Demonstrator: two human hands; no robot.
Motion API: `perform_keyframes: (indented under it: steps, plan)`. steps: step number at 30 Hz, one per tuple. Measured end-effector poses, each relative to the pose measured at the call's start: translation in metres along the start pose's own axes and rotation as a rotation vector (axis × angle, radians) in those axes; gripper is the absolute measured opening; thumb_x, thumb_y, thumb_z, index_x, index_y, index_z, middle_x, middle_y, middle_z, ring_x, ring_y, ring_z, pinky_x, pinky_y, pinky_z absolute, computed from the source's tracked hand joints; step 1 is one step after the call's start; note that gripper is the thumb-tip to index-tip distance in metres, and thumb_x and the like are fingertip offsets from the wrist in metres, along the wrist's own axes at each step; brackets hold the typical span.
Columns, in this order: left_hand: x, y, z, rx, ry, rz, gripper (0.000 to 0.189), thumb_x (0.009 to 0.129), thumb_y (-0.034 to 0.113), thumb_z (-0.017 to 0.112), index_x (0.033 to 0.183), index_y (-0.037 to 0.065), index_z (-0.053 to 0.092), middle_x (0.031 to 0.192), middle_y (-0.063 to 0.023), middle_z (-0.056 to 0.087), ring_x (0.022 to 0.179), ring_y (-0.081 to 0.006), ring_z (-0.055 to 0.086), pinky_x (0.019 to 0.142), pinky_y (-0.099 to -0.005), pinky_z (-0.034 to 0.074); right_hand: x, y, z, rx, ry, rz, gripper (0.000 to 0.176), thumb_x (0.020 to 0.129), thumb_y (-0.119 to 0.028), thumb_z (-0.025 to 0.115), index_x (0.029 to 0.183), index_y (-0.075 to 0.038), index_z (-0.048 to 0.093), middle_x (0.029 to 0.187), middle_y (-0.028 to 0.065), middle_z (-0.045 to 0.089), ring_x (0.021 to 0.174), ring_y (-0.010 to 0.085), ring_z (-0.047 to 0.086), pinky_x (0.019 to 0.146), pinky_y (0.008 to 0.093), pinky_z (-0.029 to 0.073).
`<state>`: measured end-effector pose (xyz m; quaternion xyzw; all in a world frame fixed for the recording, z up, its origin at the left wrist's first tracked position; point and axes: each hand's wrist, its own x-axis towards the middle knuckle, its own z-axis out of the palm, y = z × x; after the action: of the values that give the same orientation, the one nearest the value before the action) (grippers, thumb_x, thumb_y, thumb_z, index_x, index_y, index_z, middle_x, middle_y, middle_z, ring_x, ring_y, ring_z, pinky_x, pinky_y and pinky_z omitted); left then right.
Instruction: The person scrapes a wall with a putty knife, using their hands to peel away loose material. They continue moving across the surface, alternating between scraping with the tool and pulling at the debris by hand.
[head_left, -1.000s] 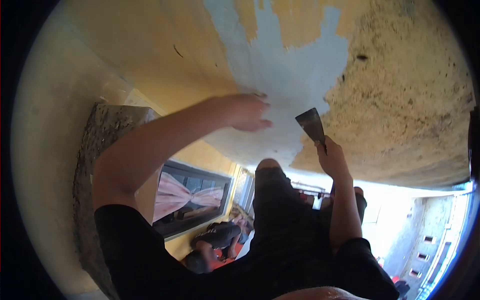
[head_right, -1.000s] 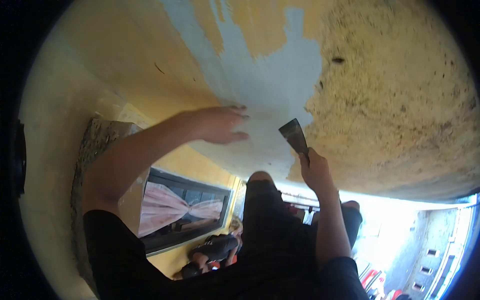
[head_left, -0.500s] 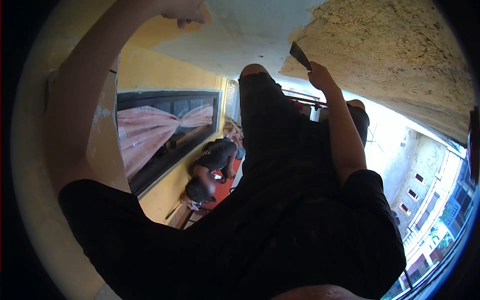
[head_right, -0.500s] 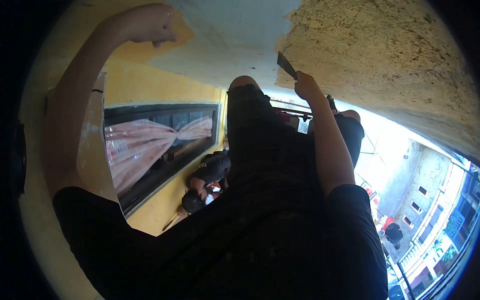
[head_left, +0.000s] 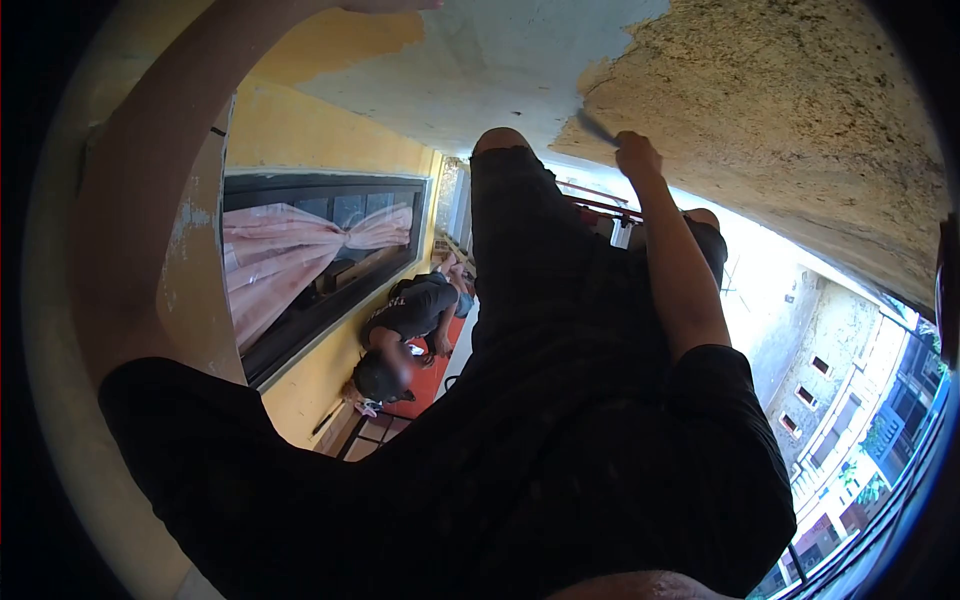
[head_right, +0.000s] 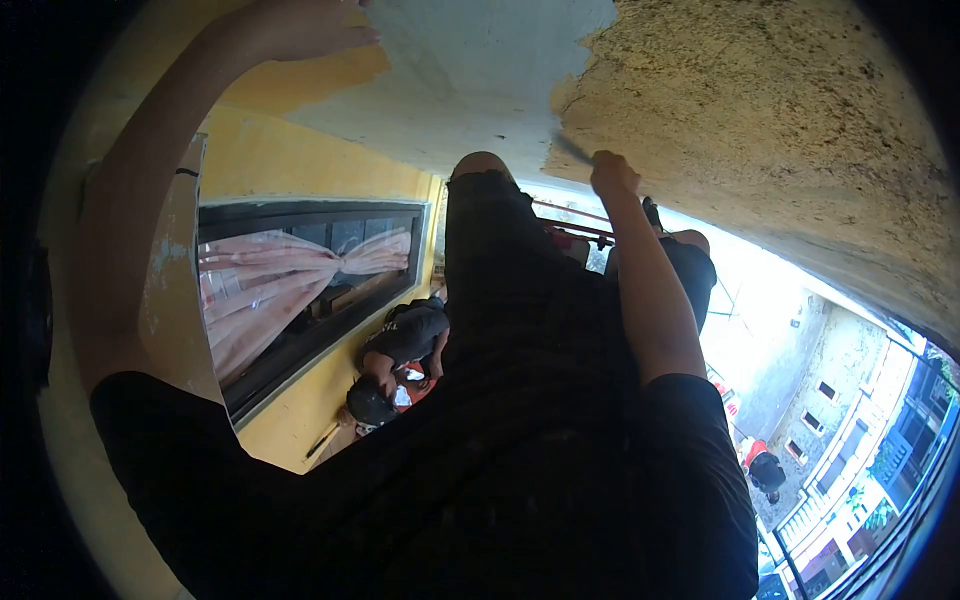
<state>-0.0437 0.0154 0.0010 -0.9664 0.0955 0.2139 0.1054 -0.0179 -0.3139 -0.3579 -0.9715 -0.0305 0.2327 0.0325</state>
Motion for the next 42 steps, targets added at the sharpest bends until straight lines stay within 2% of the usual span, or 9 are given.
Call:
perform_keyframes:
  steps: [3,9,11,14,23,29,35,37,42]
  plan:
    - [-0.004,-0.001,0.006,0.066,0.260,0.088,0.059,0.094,0.034,0.057,0.133,-0.008,0.046,0.136,-0.0275,0.052,0.124,-0.0372,0.052,0.107,-0.0426,0.040,-0.001,0.002,-0.007,-0.006,0.037,-0.019,0.027,0.090,-0.017,0.058,0.115,-0.017,0.066,0.115,0.0137,0.068,0.110,0.0315,0.064,0.095,0.0489,0.046]
    - [0.025,-0.011,-0.006,0.128,-0.345,-0.093,0.072,0.094,0.038,0.056,0.148,-0.001,0.026,0.147,-0.0224,0.042,0.136,-0.0349,0.041,0.114,-0.0393,0.033,0.008,0.027,0.039,0.260,0.086,-0.071,0.028,0.089,-0.016,0.051,0.113,-0.011,0.065,0.112,0.0188,0.067,0.105,0.0393,0.064,0.090,0.0504,0.050]
    - [0.030,-0.035,0.035,-0.079,0.137,0.070,0.040,0.089,0.037,0.063,0.095,-0.002,0.066,0.088,-0.0223,0.068,0.080,-0.0354,0.066,0.073,-0.0451,0.052,0.003,0.024,0.051,0.269,0.066,-0.096,0.028,0.089,-0.020,0.050,0.109,-0.009,0.065,0.108,0.0226,0.067,0.103,0.0416,0.064,0.089,0.0518,0.050]
    - [0.037,-0.037,0.039,0.068,0.094,0.218,0.043,0.087,0.040,0.063,0.090,-0.003,0.066,0.086,-0.0235,0.067,0.080,-0.0378,0.066,0.074,-0.0460,0.052,0.014,0.017,0.059,0.234,0.029,-0.283,0.029,0.089,-0.026,0.050,0.100,-0.005,0.066,0.102,0.0275,0.066,0.101,0.0454,0.062,0.091,0.0524,0.048]
    - [0.013,-0.006,0.020,0.043,0.089,0.139,0.041,0.089,0.040,0.059,0.099,0.000,0.064,0.096,-0.0227,0.066,0.097,-0.0374,0.064,0.084,-0.0458,0.052,-0.022,-0.028,0.024,0.607,0.070,-0.451,0.033,0.081,-0.018,0.058,0.111,-0.003,0.057,0.086,0.0257,0.067,0.086,0.0459,0.065,0.080,0.0525,0.052]
    - [0.010,0.022,0.010,0.042,0.749,0.444,0.023,0.090,0.026,0.062,0.104,0.008,0.060,0.114,-0.0145,0.058,0.101,-0.0305,0.059,0.082,-0.0417,0.050,-0.096,-0.075,-0.078,0.781,0.034,-0.653,0.061,0.084,-0.013,0.062,0.141,-0.013,0.041,0.081,0.0206,0.067,0.075,0.0390,0.068,0.071,0.0468,0.053]
    - [-0.020,0.053,-0.007,0.089,1.148,0.570,0.035,0.088,0.022,0.064,0.121,0.011,0.059,0.119,-0.0119,0.052,0.102,-0.0262,0.054,0.088,-0.0398,0.042,-0.137,-0.131,-0.174,1.023,0.394,-0.856,0.067,0.086,-0.010,0.064,0.147,-0.012,0.036,0.085,0.0189,0.068,0.076,0.0375,0.069,0.066,0.0422,0.054]
    - [-0.023,0.061,-0.006,0.129,1.260,0.544,0.041,0.090,0.025,0.062,0.128,0.009,0.056,0.123,-0.0141,0.050,0.107,-0.0283,0.051,0.093,-0.0416,0.039,-0.130,-0.154,-0.198,1.008,0.794,-1.094,0.063,0.085,-0.012,0.064,0.143,-0.007,0.039,0.089,0.0189,0.069,0.077,0.0383,0.069,0.067,0.0413,0.055]
    - [-0.020,0.053,-0.012,0.127,1.268,0.449,0.044,0.092,0.030,0.059,0.128,0.005,0.056,0.127,-0.0165,0.048,0.113,-0.0317,0.047,0.097,-0.0449,0.036,-0.137,-0.192,-0.238,1.188,0.894,-1.026,0.060,0.084,-0.015,0.065,0.139,-0.005,0.041,0.096,0.0180,0.069,0.078,0.0388,0.068,0.068,0.0413,0.056]
